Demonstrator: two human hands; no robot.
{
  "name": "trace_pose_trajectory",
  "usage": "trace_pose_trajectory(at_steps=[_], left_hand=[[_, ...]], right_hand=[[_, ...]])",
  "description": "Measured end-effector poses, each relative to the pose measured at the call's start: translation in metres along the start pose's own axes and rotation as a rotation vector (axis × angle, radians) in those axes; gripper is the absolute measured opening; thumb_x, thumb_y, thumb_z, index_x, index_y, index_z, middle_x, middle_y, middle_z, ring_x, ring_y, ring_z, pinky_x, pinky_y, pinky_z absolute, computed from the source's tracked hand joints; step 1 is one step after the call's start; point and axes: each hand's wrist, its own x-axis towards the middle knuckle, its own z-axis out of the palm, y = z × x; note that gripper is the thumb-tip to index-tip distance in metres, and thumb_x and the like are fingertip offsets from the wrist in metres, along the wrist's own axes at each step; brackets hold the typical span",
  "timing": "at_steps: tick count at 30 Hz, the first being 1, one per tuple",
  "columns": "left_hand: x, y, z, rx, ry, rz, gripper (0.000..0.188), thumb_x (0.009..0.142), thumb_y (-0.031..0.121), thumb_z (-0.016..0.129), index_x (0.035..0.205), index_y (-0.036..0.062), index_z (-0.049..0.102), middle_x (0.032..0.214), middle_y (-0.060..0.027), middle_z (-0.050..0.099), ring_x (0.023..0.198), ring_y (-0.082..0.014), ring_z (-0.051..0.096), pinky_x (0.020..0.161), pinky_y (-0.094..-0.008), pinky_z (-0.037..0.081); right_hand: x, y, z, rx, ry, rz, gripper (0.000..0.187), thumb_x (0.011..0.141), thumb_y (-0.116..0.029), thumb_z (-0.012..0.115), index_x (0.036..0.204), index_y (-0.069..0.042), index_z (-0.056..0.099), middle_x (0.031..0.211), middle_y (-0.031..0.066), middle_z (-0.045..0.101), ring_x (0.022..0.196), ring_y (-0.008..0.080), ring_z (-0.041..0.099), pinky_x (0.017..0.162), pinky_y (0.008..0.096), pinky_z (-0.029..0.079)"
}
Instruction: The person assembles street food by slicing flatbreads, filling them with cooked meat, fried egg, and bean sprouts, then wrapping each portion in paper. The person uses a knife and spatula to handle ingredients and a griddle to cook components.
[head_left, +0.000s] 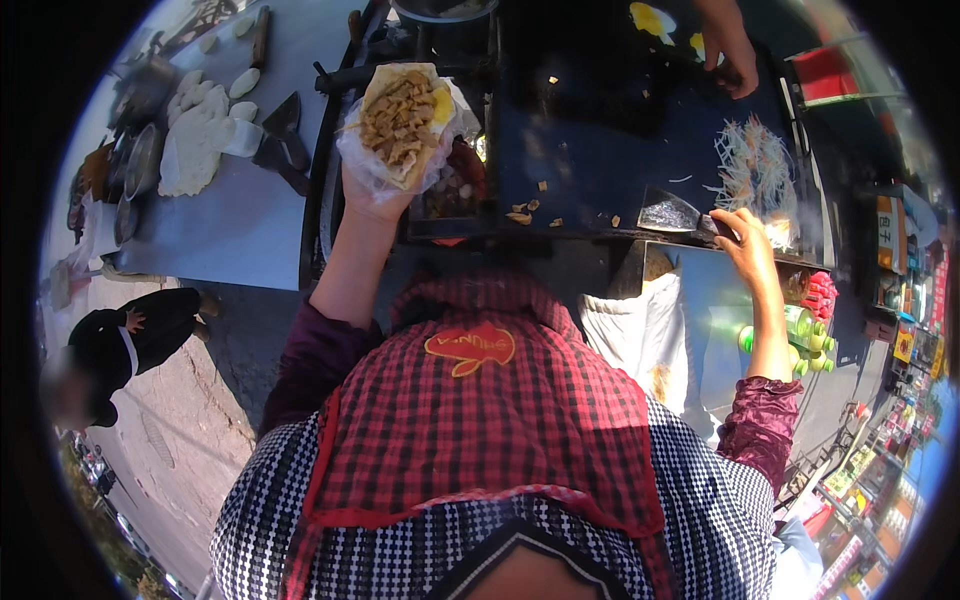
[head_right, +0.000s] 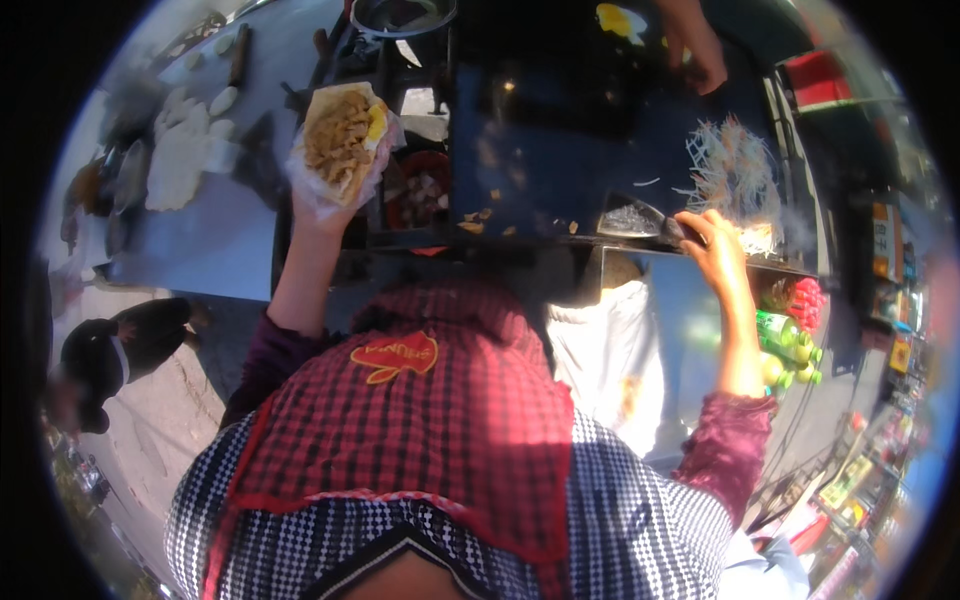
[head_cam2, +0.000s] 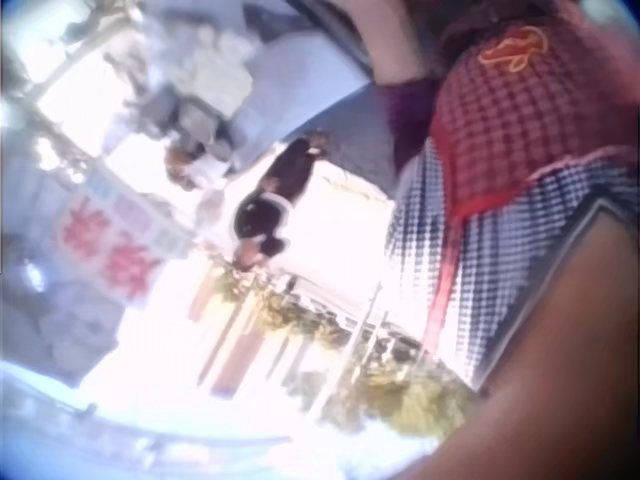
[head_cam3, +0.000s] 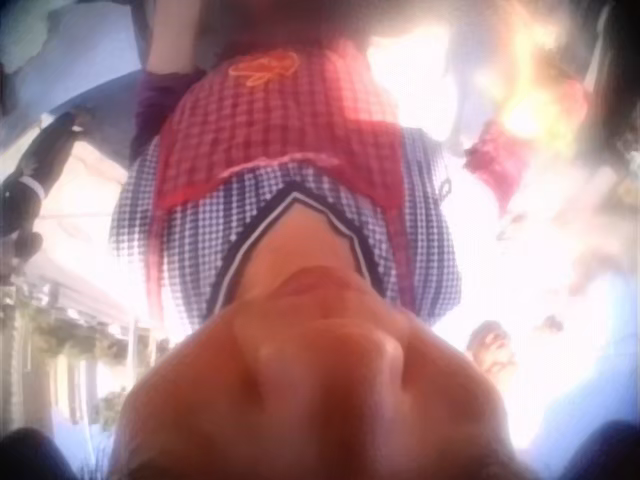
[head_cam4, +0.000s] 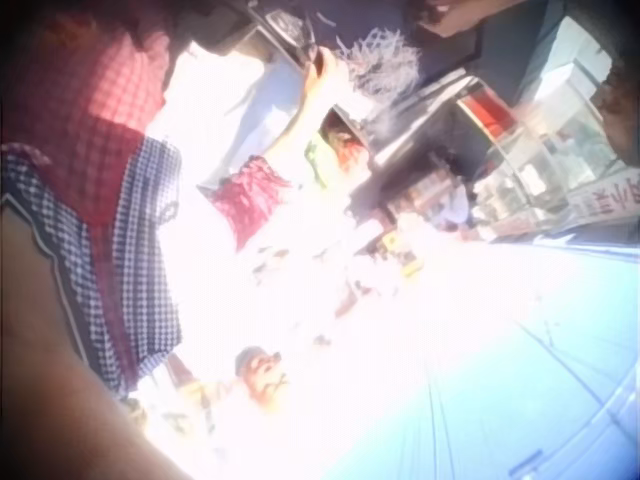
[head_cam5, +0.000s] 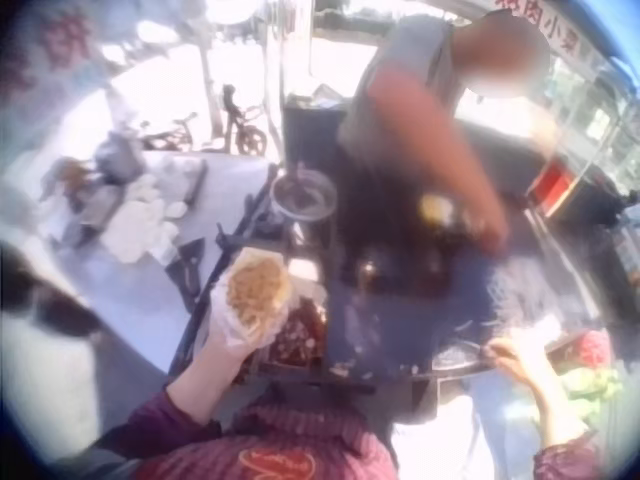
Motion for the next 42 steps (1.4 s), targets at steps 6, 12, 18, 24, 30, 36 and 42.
trace_pose_trajectory(at_steps=[6,12,18,24,30,36,42], left_hand=[[0.005,0.0,-0.004,0.019,-0.022,-0.051,0.07,0.1,0.044,0.049,0.148,-0.0049,0.037,0.147,-0.0311,0.039,0.135,-0.0467,0.043,0.109,-0.0566,0.047],[-0.004,0.004,-0.007,0.022,-0.027,-0.083,0.071,0.099,0.046,0.049,0.149,-0.0027,0.037,0.149,-0.0309,0.038,0.134,-0.0486,0.046,0.108,-0.0583,0.046],[-0.011,0.005,-0.01,0.032,-0.029,-0.078,0.071,0.101,0.047,0.047,0.151,-0.0012,0.035,0.15,-0.0309,0.037,0.133,-0.0492,0.047,0.109,-0.0593,0.045],[-0.008,-0.006,-0.023,0.111,0.186,0.047,0.068,0.103,0.049,0.043,0.151,0.0023,0.038,0.15,-0.0304,0.04,0.127,-0.0499,0.052,0.104,-0.0578,0.05],[0.021,-0.064,-0.019,-0.071,0.158,-0.082,0.06,0.105,0.048,0.04,0.148,0.0074,0.045,0.149,-0.021,0.047,0.131,-0.0445,0.051,0.102,-0.0617,0.049],[0.064,-0.105,0.006,-0.151,0.142,-0.074,0.054,0.105,0.046,0.04,0.139,0.0073,0.054,0.139,-0.017,0.056,0.127,-0.0393,0.055,0.103,-0.0555,0.05],[0.087,-0.11,0.014,-0.076,0.123,-0.069,0.047,0.105,0.041,0.041,0.128,0.0062,0.062,0.127,-0.0166,0.066,0.115,-0.0354,0.065,0.098,-0.0502,0.055]], right_hand=[[0.049,-0.08,0.062,0.302,-0.065,-0.227,0.043,0.081,-0.006,0.074,0.123,-0.01,0.068,0.107,0.0081,0.061,0.102,0.0283,0.058,0.092,0.0361,0.048],[0.074,-0.116,0.093,0.351,-0.068,-0.322,0.042,0.082,-0.014,0.075,0.124,-0.017,0.068,0.109,0.0079,0.063,0.11,0.0319,0.059,0.094,0.0405,0.049],[0.089,-0.118,0.093,0.504,-0.173,-0.353,0.045,0.079,-0.005,0.071,0.124,-0.008,0.068,0.108,0.0111,0.063,0.105,0.0295,0.061,0.094,0.0366,0.048],[0.095,-0.093,0.09,0.795,-0.15,-0.273,0.044,0.083,-0.004,0.072,0.126,-0.005,0.066,0.108,0.0072,0.063,0.109,0.0211,0.061,0.099,0.0319,0.047],[0.08,-0.118,0.036,0.821,0.178,-0.155,0.046,0.085,-0.002,0.072,0.13,-0.009,0.064,0.113,0.0062,0.061,0.109,0.021,0.063,0.096,0.032,0.049],[0.046,-0.179,0.032,0.373,0.493,-0.189,0.063,0.081,0.005,0.07,0.139,-0.016,0.057,0.109,0.0106,0.055,0.088,0.0304,0.066,0.073,0.0383,0.056],[0.028,-0.208,0.043,-0.064,0.652,-0.3,0.074,0.072,0.012,0.068,0.138,-0.02,0.063,0.098,0.0074,0.046,0.072,0.0219,0.061,0.062,0.0338,0.056]])
